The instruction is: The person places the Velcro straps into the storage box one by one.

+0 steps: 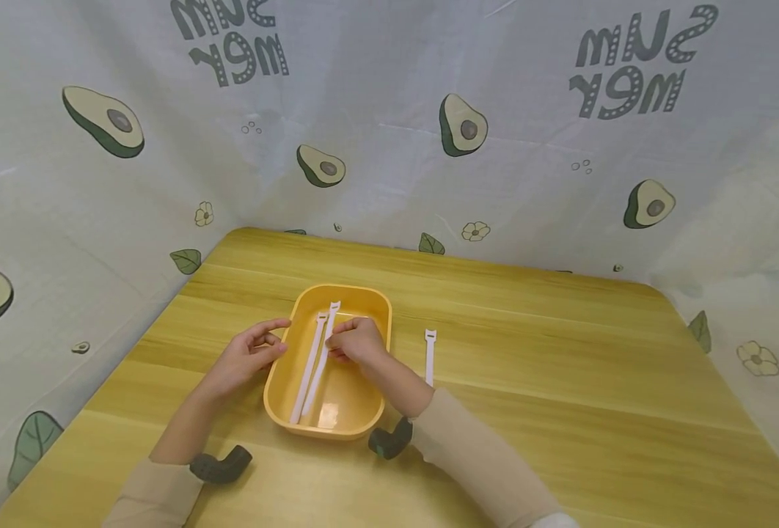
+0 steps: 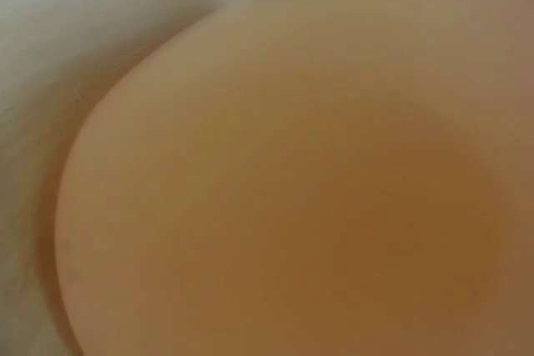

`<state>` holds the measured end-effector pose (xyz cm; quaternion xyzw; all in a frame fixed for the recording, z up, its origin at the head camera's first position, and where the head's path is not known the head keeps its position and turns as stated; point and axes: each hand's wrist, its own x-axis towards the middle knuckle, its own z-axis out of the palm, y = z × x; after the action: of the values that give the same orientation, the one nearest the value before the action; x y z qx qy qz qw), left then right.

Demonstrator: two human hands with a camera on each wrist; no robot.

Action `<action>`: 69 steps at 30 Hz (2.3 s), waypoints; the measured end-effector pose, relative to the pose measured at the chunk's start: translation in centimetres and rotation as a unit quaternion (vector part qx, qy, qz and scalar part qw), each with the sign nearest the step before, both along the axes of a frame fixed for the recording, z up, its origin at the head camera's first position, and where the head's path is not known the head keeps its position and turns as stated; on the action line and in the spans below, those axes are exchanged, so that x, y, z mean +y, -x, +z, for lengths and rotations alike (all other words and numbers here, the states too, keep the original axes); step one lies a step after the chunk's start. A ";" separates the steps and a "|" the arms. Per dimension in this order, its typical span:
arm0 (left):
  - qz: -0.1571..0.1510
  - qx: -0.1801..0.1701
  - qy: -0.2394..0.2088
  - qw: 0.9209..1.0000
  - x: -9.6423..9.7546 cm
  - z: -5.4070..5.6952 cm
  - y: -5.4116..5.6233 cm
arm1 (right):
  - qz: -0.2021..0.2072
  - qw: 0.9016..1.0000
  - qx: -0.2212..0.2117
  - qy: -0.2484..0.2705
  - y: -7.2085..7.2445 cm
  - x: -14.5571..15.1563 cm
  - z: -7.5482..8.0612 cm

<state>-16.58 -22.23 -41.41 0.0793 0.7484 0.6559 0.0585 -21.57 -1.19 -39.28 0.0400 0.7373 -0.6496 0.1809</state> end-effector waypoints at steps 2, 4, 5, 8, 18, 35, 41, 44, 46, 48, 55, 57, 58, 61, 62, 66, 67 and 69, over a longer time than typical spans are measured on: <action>-0.001 0.003 0.002 1.000 0.0 0.0 0.0 | -0.002 1.000 0.001 -0.012 0.0 -0.1 -0.1; -0.001 0.003 -0.001 1.000 0.0 0.0 0.0 | -0.001 1.000 0.004 -0.027 0.0 -0.1 -0.1; -0.002 0.004 -0.002 1.000 0.0 0.0 0.0 | 0.001 0.999 0.006 -0.037 -0.1 -0.1 -0.2; -0.005 0.001 -0.009 1.000 0.1 -0.1 0.0 | 0.009 0.998 0.011 -0.067 -0.2 -0.2 -0.2; -0.005 0.000 -0.014 1.000 0.2 0.0 0.0 | 0.025 0.993 -0.006 -0.119 -0.4 -0.3 -0.2; -0.010 -0.002 -0.015 1.000 0.0 0.0 0.0 | 0.022 0.980 0.030 -0.194 0.0 -0.7 -0.4; -0.010 -0.002 -0.015 1.000 0.0 0.0 0.0 | 0.020 0.981 0.029 -0.193 0.0 -0.7 -0.4; -0.010 -0.005 -0.017 1.000 0.0 -0.1 0.0 | 0.018 0.980 0.027 -0.195 -0.1 -0.8 -0.3; -0.008 -0.006 -0.016 1.000 0.0 -0.1 -0.1 | 0.016 0.980 0.027 -0.194 -0.1 -0.8 -0.3; -0.007 -0.006 -0.015 1.000 -0.1 -0.1 0.0 | 0.016 0.980 0.027 -0.194 -0.1 -0.8 -0.3; -0.005 0.002 -0.004 1.000 -0.1 -0.3 0.1 | 0.013 0.984 0.021 -0.175 -0.3 -0.7 -0.3; -0.005 0.003 -0.003 1.000 -0.1 -0.2 0.1 | 0.014 0.985 0.019 -0.169 -0.3 -0.7 -0.3; -0.004 0.003 -0.003 1.000 -0.1 -0.2 0.0 | 0.015 0.986 0.017 -0.166 -0.4 -0.6 -0.3; -0.004 0.004 0.000 1.000 -0.1 -0.1 0.0 | 0.017 0.987 0.018 -0.162 -0.4 -0.6 -0.3; -0.003 0.004 0.001 1.000 0.0 -0.1 0.1 | 0.017 0.987 0.017 -0.159 -0.3 -0.6 -0.3; -0.002 0.002 0.002 1.000 0.0 0.0 0.1 | 0.012 0.988 0.013 -0.156 -0.2 -0.6 -0.2; -0.001 0.001 0.002 1.000 0.0 0.0 0.1 | 0.009 0.988 0.012 -0.156 -0.2 -0.6 -0.2; -0.001 0.000 0.000 1.000 0.0 0.0 0.1 | 0.005 0.988 0.010 -0.151 -0.1 -0.6 -0.2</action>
<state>-16.68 -22.19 -41.44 0.0806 0.7480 0.6561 0.0592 -21.46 -1.78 -39.52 0.0567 0.8289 -0.5302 0.1690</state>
